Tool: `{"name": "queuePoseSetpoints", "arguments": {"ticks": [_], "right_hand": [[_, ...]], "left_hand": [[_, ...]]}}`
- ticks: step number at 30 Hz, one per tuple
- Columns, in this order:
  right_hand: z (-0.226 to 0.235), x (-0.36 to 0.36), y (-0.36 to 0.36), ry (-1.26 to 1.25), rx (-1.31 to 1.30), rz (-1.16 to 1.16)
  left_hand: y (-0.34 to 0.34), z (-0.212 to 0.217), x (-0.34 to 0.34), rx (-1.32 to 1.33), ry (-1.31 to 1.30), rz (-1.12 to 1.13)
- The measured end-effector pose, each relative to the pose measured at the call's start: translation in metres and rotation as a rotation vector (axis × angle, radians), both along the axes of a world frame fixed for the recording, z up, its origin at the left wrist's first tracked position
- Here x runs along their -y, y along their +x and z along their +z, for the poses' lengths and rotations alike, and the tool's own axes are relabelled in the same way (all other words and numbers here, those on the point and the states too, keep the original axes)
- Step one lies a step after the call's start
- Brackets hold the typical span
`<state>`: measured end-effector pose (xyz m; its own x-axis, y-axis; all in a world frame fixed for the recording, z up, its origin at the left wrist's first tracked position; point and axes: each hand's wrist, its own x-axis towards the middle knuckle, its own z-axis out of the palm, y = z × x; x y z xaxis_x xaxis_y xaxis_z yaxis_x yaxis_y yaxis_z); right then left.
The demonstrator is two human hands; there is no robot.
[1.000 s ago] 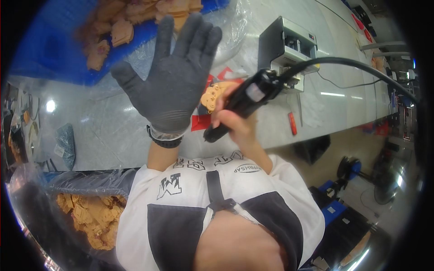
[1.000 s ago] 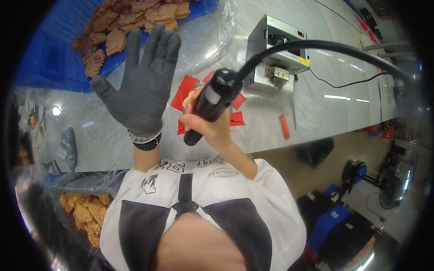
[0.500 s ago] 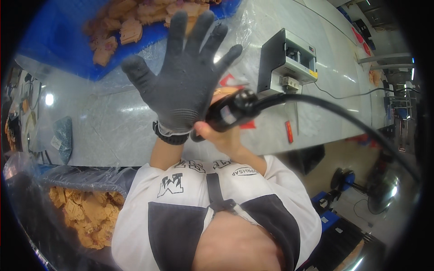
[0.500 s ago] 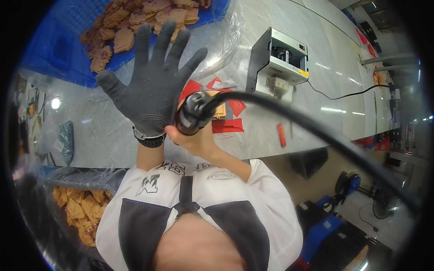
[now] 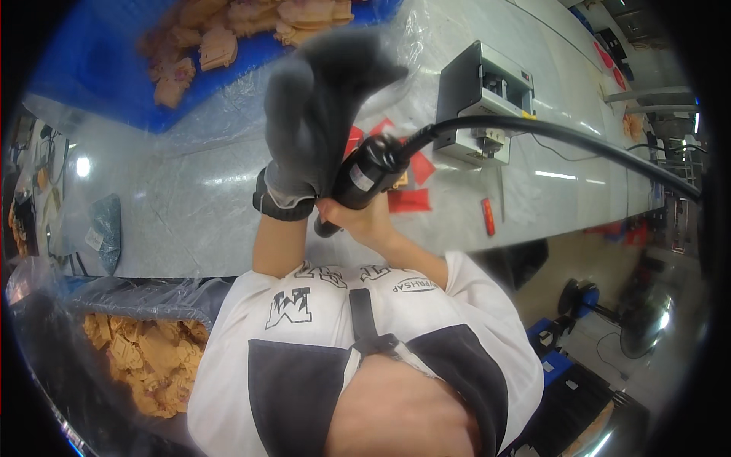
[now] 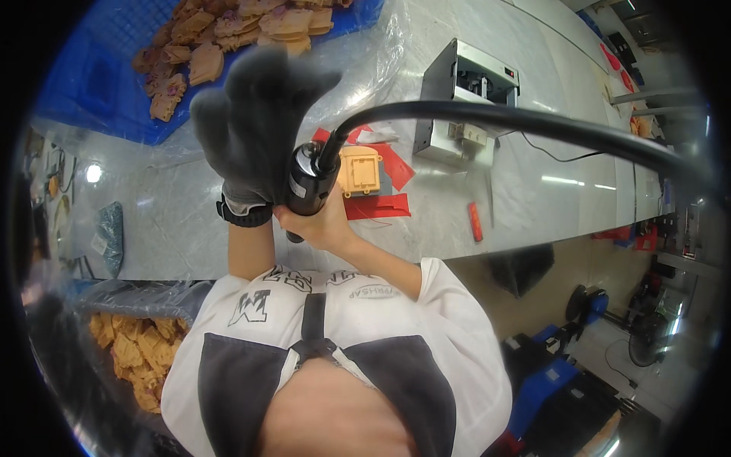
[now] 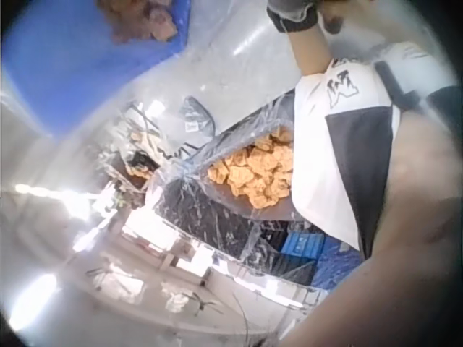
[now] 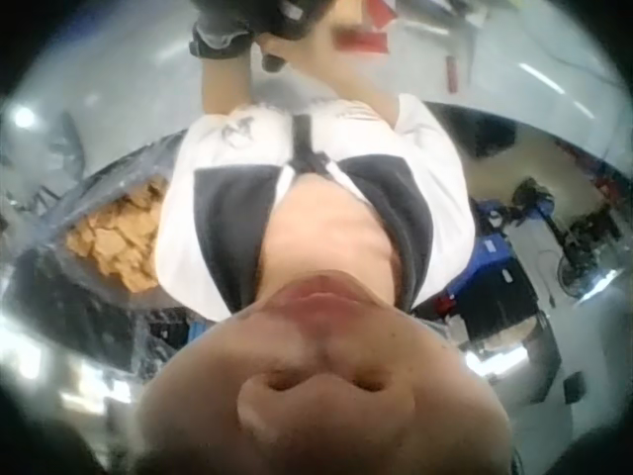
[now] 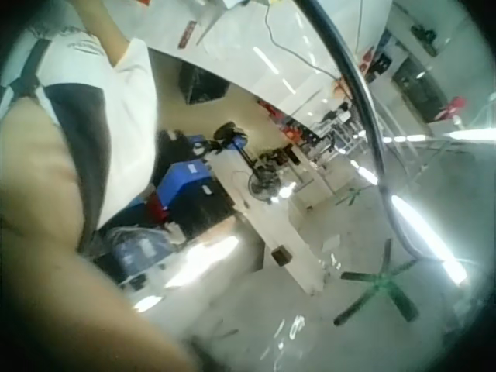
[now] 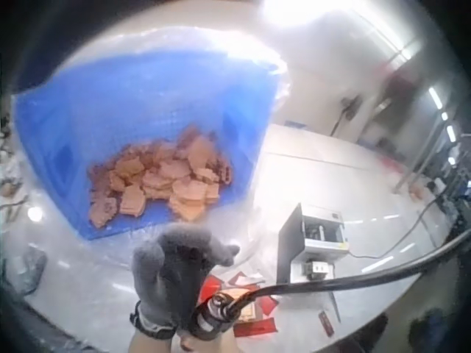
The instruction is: Cleaning and inspecting small plastic toy components using a hand-held air tool.
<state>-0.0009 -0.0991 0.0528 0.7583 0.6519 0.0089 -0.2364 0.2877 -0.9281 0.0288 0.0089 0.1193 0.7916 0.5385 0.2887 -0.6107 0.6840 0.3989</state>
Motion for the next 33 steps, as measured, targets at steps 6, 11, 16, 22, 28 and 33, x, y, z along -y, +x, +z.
{"name": "queuePoseSetpoints", "arguments": {"ticks": [6,11,16,22,28,33], "right_hand": [[0.003,0.049,0.017,-0.002,0.024,-0.153],[0.052,0.141,0.085,0.298,0.287,-0.622],[0.064,0.158,0.141,0.200,0.471,-0.857],[0.043,0.121,0.171,0.014,0.538,-0.962],[0.044,0.127,0.136,0.045,0.436,-0.843],[0.046,0.100,0.080,0.249,0.412,-0.534]], "left_hand": [[-0.023,-0.026,-0.046,0.136,0.202,-0.110],[-0.053,-0.069,-0.059,-0.220,0.103,0.018],[-0.033,-0.120,-0.032,-0.487,0.257,-0.042],[0.002,-0.141,0.006,-0.732,0.854,0.149],[-0.005,-0.145,0.006,-0.826,0.828,0.159],[-0.004,-0.152,0.001,-0.798,0.755,0.236]]}}
